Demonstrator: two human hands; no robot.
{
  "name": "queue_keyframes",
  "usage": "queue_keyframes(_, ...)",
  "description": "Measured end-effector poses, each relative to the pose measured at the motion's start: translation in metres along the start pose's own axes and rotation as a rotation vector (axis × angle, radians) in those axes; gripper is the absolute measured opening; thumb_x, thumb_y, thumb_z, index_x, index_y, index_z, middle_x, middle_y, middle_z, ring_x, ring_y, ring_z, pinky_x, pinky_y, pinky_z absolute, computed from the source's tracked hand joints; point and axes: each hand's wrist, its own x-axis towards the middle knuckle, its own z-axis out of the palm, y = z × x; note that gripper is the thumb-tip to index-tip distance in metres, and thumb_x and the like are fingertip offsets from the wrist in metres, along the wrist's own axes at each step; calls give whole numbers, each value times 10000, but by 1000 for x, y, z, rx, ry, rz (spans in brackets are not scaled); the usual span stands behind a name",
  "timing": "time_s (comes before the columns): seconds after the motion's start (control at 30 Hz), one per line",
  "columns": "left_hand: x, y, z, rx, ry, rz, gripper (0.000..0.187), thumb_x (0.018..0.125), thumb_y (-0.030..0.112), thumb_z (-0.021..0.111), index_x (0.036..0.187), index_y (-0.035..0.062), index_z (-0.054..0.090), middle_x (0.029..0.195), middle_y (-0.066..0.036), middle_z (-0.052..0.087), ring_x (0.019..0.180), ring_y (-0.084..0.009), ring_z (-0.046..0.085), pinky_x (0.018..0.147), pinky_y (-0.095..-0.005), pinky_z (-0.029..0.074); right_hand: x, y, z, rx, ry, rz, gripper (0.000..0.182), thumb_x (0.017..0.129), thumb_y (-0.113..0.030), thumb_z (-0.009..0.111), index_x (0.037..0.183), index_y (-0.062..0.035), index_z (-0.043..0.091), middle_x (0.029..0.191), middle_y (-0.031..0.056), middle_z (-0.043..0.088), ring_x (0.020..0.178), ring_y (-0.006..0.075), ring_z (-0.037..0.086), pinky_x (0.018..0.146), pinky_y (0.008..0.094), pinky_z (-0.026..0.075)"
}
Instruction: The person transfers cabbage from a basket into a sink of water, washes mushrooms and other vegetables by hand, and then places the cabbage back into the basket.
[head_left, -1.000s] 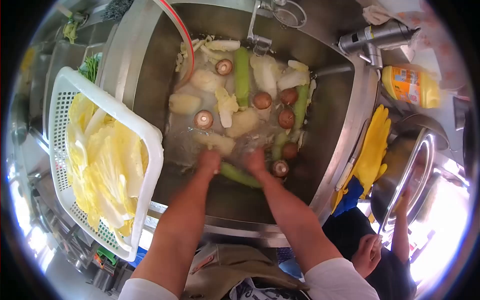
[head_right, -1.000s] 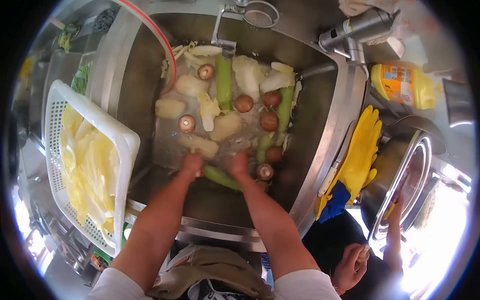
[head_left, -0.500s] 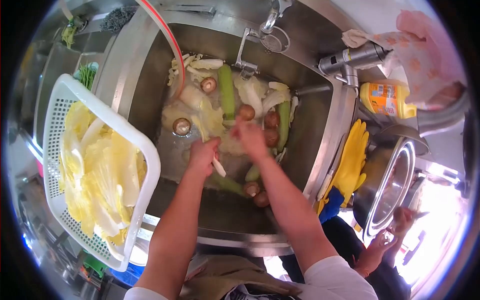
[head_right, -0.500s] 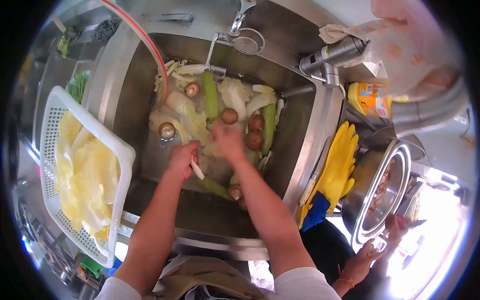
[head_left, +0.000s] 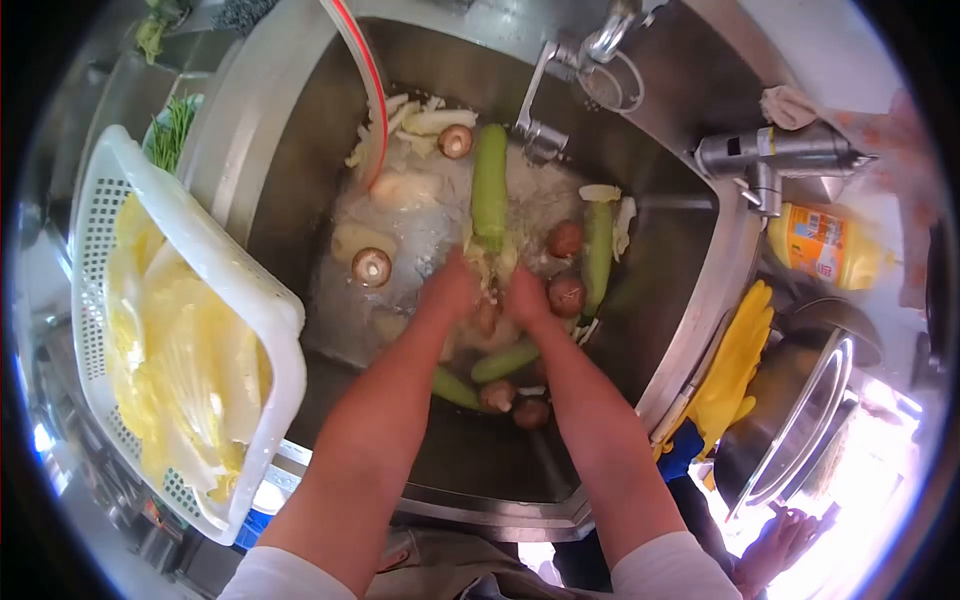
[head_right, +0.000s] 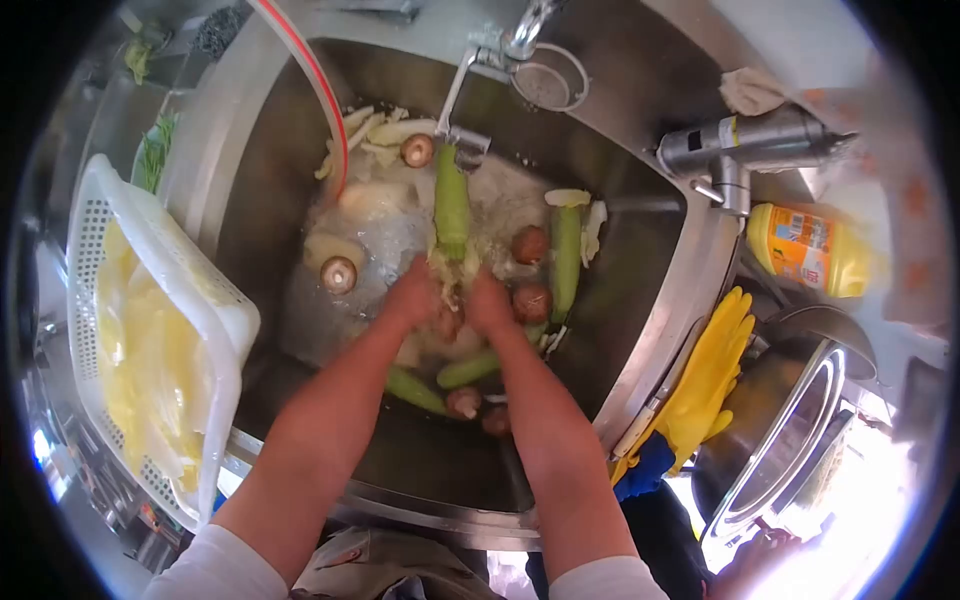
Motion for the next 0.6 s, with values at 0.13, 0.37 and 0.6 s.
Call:
queue_keyframes(0.13,-9,-27,14,-138,70,-95,449,917,251,445,1317,49,421,1188,-277,568,1115,-427,541,939,-483,425,-32,13,-13,536,189,86,461,756,-89,696,1172,32,537,1061,170,639,951,275,622,843,354,485)
queue_keyframes(0.37,19,-58,53,-600,44,-1,504,916,346,523,1277,-1,464,1183,-220,588,1065,-357,578,930,-413,443,-75,-21,-38,1021,353,226,406,797,-114,706,1147,41,571,1040,105,639,894,202,612,788,335,478)
queue_keyframes(0.6,25,-58,54,-1190,-469,-116,413,917,304,569,1221,29,521,1067,-76,622,882,-192,620,751,-319,514,-59,-51,-19,1028,-28,305,388,804,-184,710,1095,49,605,1004,102,656,878,167,609,752,325,483)
